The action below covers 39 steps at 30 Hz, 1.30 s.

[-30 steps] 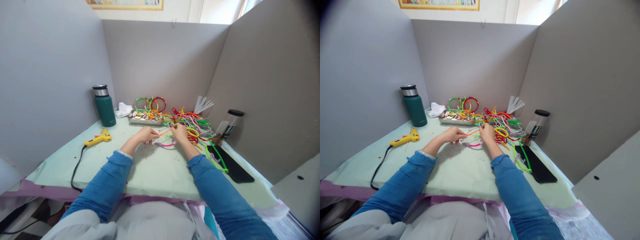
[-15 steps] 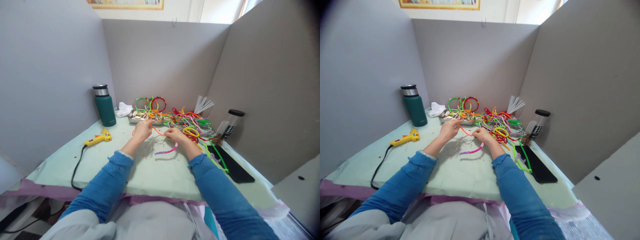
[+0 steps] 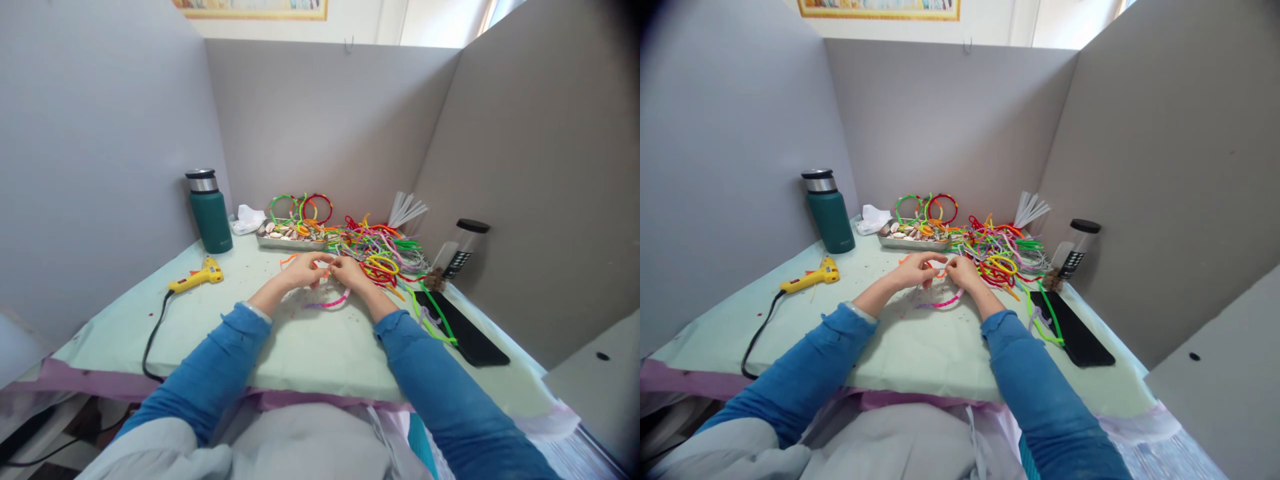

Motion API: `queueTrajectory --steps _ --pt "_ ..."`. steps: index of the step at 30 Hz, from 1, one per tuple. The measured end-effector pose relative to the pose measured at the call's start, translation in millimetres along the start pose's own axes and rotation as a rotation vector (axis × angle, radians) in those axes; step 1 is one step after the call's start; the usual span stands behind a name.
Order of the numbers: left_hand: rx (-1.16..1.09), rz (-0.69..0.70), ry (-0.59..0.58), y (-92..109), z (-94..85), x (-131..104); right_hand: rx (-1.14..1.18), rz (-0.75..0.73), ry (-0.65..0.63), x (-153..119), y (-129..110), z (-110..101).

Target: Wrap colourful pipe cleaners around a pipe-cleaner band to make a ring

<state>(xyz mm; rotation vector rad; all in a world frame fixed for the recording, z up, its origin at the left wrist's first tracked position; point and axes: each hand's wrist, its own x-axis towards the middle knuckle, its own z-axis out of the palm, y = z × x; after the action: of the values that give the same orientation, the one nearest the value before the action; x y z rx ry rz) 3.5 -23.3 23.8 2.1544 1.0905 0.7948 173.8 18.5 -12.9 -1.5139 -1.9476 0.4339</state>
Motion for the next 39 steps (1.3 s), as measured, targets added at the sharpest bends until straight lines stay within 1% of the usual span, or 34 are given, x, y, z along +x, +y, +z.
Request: queueTrajectory --steps 2,3,5,7,9,11,15,17,21,24,26,29,36,39 --pt "-0.02 -0.004 0.083 -3.3 2.0 3.8 0.035 -0.016 -0.004 0.5 0.5 0.7" --pt "0.016 0.026 0.129 -5.3 2.8 5.5 0.055 -0.017 -0.009 0.6 0.1 1.0" --pt "0.147 0.148 0.182 -9.3 3.5 8.0 0.103 0.001 -0.017 0.0 -1.7 1.7" --pt "0.305 0.277 0.161 -13.2 3.5 8.6 0.162 0.039 -0.026 -1.5 -4.5 2.8" --pt "0.447 0.327 0.114 -16.8 3.1 7.7 0.227 0.078 -0.054 -3.7 -7.9 4.0" --pt "0.553 0.28 0.096 -19.4 2.7 6.1 0.291 0.104 -0.095 -6.3 -11.5 4.8" --pt "0.7 0.122 0.104 -19.4 1.7 3.0 0.356 0.112 -0.143 -9.9 -16.4 5.2" --pt "0.768 0.089 0.087 -16.6 1.3 1.4 0.364 0.107 -0.155 -10.6 -17.0 5.4" --pt "0.894 0.091 0.059 -9.2 2.0 -0.9 0.399 0.116 -0.18 -12.3 -18.4 4.8" --pt "0.944 0.074 0.06 -5.9 2.9 -1.2 0.462 0.133 -0.238 -15.3 -22.4 0.7" --pt "0.952 0.056 0.064 -5.6 3.2 -0.8 0.519 0.136 -0.288 -17.2 -25.4 -3.3" --pt "0.942 0.05 0.076 -7.2 3.1 0.0 0.555 0.136 -0.327 -18.1 -27.5 -8.3" --pt "0.913 0.067 0.087 -11.9 4.0 0.2 0.579 0.159 -0.338 -17.6 -26.6 -9.6" --pt "0.904 0.085 0.08 -12.8 4.6 -0.4 0.602 0.183 -0.379 -17.1 -25.8 -8.9"
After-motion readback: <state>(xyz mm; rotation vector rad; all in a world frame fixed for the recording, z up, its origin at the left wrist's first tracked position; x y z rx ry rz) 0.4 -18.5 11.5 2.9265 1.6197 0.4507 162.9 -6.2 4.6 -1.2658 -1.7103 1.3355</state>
